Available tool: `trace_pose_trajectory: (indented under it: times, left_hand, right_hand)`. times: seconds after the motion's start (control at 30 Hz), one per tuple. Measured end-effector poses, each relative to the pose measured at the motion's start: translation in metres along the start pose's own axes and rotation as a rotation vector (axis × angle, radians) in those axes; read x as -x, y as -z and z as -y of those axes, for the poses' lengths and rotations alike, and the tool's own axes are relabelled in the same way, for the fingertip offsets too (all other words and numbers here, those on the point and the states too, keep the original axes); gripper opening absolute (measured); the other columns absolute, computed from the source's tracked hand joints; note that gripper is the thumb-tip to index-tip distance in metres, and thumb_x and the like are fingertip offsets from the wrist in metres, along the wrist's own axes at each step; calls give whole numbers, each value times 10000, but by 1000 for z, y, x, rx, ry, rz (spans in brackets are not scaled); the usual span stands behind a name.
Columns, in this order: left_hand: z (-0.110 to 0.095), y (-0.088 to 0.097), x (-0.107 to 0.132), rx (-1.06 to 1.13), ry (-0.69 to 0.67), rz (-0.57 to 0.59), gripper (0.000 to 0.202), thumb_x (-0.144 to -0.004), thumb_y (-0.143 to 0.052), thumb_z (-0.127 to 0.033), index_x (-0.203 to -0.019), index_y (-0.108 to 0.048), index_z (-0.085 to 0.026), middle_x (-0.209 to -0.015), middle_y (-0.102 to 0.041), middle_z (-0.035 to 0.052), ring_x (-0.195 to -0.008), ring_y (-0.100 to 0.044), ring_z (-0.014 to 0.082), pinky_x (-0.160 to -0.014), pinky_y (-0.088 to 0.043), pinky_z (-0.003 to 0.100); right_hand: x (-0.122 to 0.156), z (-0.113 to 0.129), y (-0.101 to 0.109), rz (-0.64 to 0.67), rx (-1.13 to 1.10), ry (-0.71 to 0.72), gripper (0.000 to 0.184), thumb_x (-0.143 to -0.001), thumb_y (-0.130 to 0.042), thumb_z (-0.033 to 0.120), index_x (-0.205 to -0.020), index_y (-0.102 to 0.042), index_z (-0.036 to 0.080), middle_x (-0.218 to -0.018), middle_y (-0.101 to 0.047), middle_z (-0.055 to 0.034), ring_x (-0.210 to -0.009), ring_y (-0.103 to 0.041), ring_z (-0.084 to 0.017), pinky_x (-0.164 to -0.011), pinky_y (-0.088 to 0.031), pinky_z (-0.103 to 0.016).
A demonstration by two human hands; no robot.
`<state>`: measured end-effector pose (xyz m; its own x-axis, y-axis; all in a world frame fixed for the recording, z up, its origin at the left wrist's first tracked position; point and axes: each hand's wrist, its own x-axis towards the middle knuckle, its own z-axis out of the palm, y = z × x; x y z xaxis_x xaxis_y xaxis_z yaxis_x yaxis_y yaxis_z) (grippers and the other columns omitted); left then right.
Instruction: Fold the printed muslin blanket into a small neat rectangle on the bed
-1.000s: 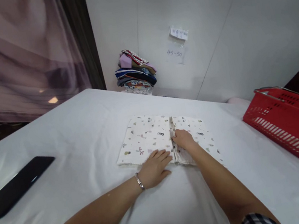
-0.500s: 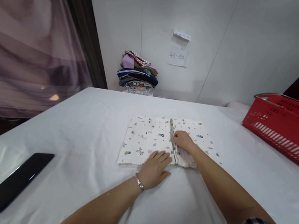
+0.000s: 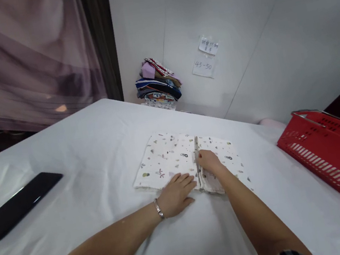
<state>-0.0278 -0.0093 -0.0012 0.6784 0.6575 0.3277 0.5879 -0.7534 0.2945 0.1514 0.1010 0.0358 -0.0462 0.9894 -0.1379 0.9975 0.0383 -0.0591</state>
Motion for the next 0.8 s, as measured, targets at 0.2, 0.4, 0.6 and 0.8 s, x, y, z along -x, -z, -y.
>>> trace_pose_trajectory:
  times: [0.2, 0.4, 0.6, 0.8]
  left_hand:
    - [-1, 1, 1, 3, -1, -20, 465, -769, -598, -356, -1175, -437, -194, -1253, -488, 67, -1193, -374, 228, -1010, -264, 411]
    - [0, -1, 1, 17, 5, -43, 451, -766, -602, -353, -1163, -448, -204, -1234, -499, 66, -1184, -382, 227, -1012, -259, 407]
    - [1, 0, 2, 35, 8, -46, 451, -761, -603, -356, -1156, -452, -197, -1231, -497, 63, -1184, -376, 224, -1018, -255, 401]
    - [2, 0, 2, 57, 18, -56, 442, -763, -594, -368, -1149, -455, -204, -1207, -507, 59, -1170, -384, 215, -1018, -252, 392]
  right_hand:
    - [-1, -7, 0, 0, 19, 4, 147, -765, -469, 221, -803, -605, 181, -814, -651, -49, -766, -573, -169, -616, -344, -229]
    - [-13, -5, 8, -29, 97, -42, 241, -789, -482, 376, -916, -606, 213, -894, -642, -79, -832, -582, -217, -648, -385, -277]
    - [-37, -1, 11, -47, 137, -35, 210, -782, -482, 322, -864, -631, 199, -957, -611, -82, -848, -578, -215, -650, -402, -277]
    - [-51, -3, 13, -89, 172, -25, 229, -796, -455, 237, -884, -663, 199, -1057, -538, -101, -918, -538, -214, -665, -407, -265]
